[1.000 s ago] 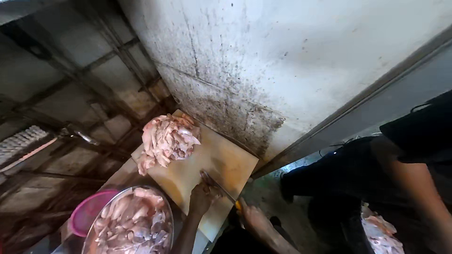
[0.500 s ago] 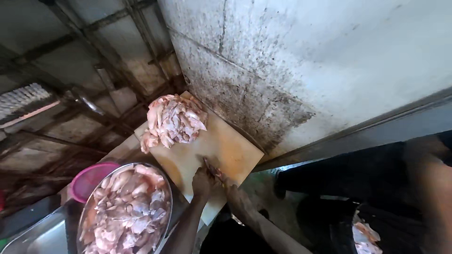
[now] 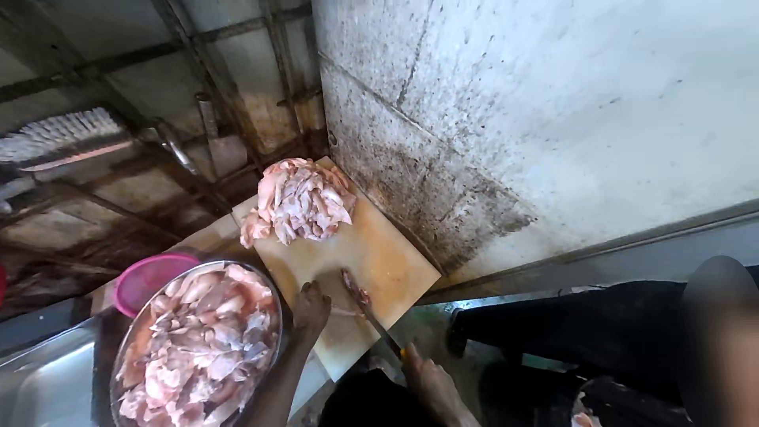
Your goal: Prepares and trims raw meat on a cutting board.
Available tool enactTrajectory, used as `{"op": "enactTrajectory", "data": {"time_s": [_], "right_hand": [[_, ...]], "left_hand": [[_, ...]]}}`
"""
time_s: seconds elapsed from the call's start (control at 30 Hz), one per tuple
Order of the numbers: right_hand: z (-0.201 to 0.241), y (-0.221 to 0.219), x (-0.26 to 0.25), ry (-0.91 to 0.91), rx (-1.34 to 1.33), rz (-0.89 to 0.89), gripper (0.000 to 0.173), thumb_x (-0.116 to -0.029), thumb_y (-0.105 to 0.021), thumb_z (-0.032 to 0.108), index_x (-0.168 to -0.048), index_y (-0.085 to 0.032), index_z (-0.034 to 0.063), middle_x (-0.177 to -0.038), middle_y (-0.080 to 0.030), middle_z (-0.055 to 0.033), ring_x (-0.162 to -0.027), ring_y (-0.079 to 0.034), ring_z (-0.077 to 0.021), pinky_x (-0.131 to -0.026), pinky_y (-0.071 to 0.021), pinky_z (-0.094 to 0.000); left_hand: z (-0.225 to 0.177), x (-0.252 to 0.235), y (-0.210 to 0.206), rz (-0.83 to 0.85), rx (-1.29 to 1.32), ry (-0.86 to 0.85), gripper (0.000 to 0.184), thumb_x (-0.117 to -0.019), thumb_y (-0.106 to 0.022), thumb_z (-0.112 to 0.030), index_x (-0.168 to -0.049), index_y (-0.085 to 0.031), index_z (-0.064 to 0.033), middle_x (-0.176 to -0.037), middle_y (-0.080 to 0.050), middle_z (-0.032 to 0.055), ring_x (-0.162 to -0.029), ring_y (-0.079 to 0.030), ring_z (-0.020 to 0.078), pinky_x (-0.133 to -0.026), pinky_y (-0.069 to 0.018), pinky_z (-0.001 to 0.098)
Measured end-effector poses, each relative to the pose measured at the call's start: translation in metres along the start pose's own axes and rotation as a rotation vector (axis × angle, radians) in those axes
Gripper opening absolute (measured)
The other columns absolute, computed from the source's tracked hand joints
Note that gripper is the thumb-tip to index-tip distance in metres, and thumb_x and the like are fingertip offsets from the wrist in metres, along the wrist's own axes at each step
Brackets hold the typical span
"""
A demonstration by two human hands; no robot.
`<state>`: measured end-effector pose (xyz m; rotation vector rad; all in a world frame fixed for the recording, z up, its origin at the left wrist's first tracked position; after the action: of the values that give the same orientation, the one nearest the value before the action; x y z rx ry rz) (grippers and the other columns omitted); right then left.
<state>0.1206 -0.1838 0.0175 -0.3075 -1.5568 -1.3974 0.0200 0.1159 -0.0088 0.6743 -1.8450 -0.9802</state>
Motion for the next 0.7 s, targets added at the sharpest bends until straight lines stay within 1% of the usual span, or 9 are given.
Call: {"op": "enactTrajectory", "data": {"time_s": [0.07,0.1,0.17,0.27,0.37,0.43,0.53,0.6,0.7], "right_hand": [[-0.001,-0.008,-0.001,0.038,-0.015,0.000,0.042,-0.1062,-0.047,0.040,-0.142,-0.048,0.0171,-0.106,-0.073,-0.0206,-0.099,-0.072,-0.0436,-0.082,-0.0575,-0.0615],[0.000,-0.011,-0.003,0.054,-0.030,-0.003,0.043,-0.1063,-0.047,0.040,-0.142,-0.048,0.0163,-0.107,-0.072,-0.0212,-0.099,-0.072,-0.0440,-0.082,-0.0575,-0.0614],[-0.001,-0.014,-0.004,0.070,-0.043,-0.003,0.045,-0.1063,-0.048,0.039,-0.144,-0.047,0.0149,-0.108,-0.072,-0.0224,-0.100,-0.071,-0.0446,-0.084,-0.0573,-0.0612],[-0.003,-0.018,-0.001,0.058,-0.024,0.005,0.044,-0.1058,-0.048,0.038,-0.143,-0.048,0.0149,-0.107,-0.072,-0.0213,-0.099,-0.072,-0.0432,-0.083,-0.0573,-0.0608],[0.002,-0.022,0.002,0.052,-0.011,0.033,0.043,-0.1067,-0.046,0.036,-0.143,-0.047,0.0135,-0.108,-0.072,-0.0221,-0.100,-0.072,-0.0437,-0.083,-0.0574,-0.0608],[0.016,-0.025,-0.006,0.080,-0.033,0.033,0.042,-0.1072,-0.047,0.032,-0.144,-0.044,0.0128,-0.109,-0.072,-0.0217,-0.100,-0.072,-0.0430,-0.083,-0.0580,-0.0595],[0.045,-0.019,-0.032,0.127,-0.051,-0.039,0.043,-0.1080,-0.045,0.027,-0.148,-0.040,0.0127,-0.108,-0.071,-0.0213,-0.098,-0.072,-0.0420,-0.082,-0.0586,-0.0585],[0.060,-0.008,-0.047,0.153,-0.037,-0.103,0.043,-0.1084,-0.042,0.025,-0.149,-0.040,0.0127,-0.106,-0.072,-0.0202,-0.095,-0.073,-0.0408,-0.081,-0.0596,-0.0574],[0.062,-0.001,-0.056,0.173,-0.027,-0.097,0.045,-0.1078,-0.043,0.025,-0.152,-0.039,0.0146,-0.112,-0.071,-0.0209,-0.099,-0.072,-0.0423,-0.083,-0.0588,-0.0595]], "left_hand": [[-0.001,0.009,0.008,-0.091,-0.025,-0.032,0.038,-0.0943,-0.062,-0.021,-0.130,-0.066,-0.0080,-0.132,-0.063,0.0151,-0.117,-0.066,0.0316,-0.096,-0.0571,0.0475],[-0.006,0.013,0.009,-0.133,-0.044,-0.072,0.039,-0.0933,-0.062,-0.022,-0.130,-0.067,-0.0104,-0.135,-0.062,0.0128,-0.122,-0.062,0.0304,-0.099,-0.0557,0.0453],[-0.025,0.025,0.001,-0.196,-0.066,-0.246,0.035,-0.0924,-0.063,-0.030,-0.123,-0.072,-0.0145,-0.134,-0.064,0.0076,-0.125,-0.059,0.0279,-0.101,-0.0533,0.0412],[-0.054,0.045,-0.038,-0.073,-0.028,-0.510,0.033,-0.0977,-0.061,-0.033,-0.121,-0.074,-0.0126,-0.133,-0.066,0.0092,-0.129,-0.058,0.0295,-0.112,-0.0459,0.0434],[-0.058,0.050,-0.065,-0.044,-0.010,-0.530,0.027,-0.0996,-0.058,-0.029,-0.111,-0.076,-0.0126,-0.128,-0.069,0.0071,-0.126,-0.059,0.0288,-0.112,-0.0436,0.0451],[-0.056,0.051,-0.069,-0.111,0.002,-0.531,0.024,-0.0984,-0.058,-0.023,-0.108,-0.077,-0.0122,-0.125,-0.070,0.0064,-0.123,-0.061,0.0282,-0.109,-0.0459,0.0447],[-0.058,0.057,-0.069,-0.140,-0.053,-0.581,0.024,-0.0988,-0.057,-0.021,-0.108,-0.077,-0.0118,-0.126,-0.070,0.0065,-0.122,-0.062,0.0286,-0.107,-0.0481,0.0451],[-0.060,0.059,-0.069,-0.101,-0.126,-0.621,0.025,-0.1001,-0.055,-0.021,-0.110,-0.076,-0.0128,-0.125,-0.071,0.0065,-0.123,-0.062,0.0291,-0.108,-0.0473,0.0456],[-0.054,0.061,-0.069,-0.009,-0.236,-0.661,0.027,-0.1019,-0.052,-0.020,-0.112,-0.074,-0.0094,-0.128,-0.069,0.0087,-0.127,-0.059,0.0307,-0.111,-0.0446,0.0483]]}}
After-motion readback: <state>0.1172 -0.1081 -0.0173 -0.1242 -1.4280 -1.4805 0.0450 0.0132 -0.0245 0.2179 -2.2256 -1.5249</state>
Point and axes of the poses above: each hand's wrist, its own x-axis away from the middle knuckle, its own y-axis out of the back of the hand, z = x × y, the point moved 9 cm from there along -x, towards the middle knuckle
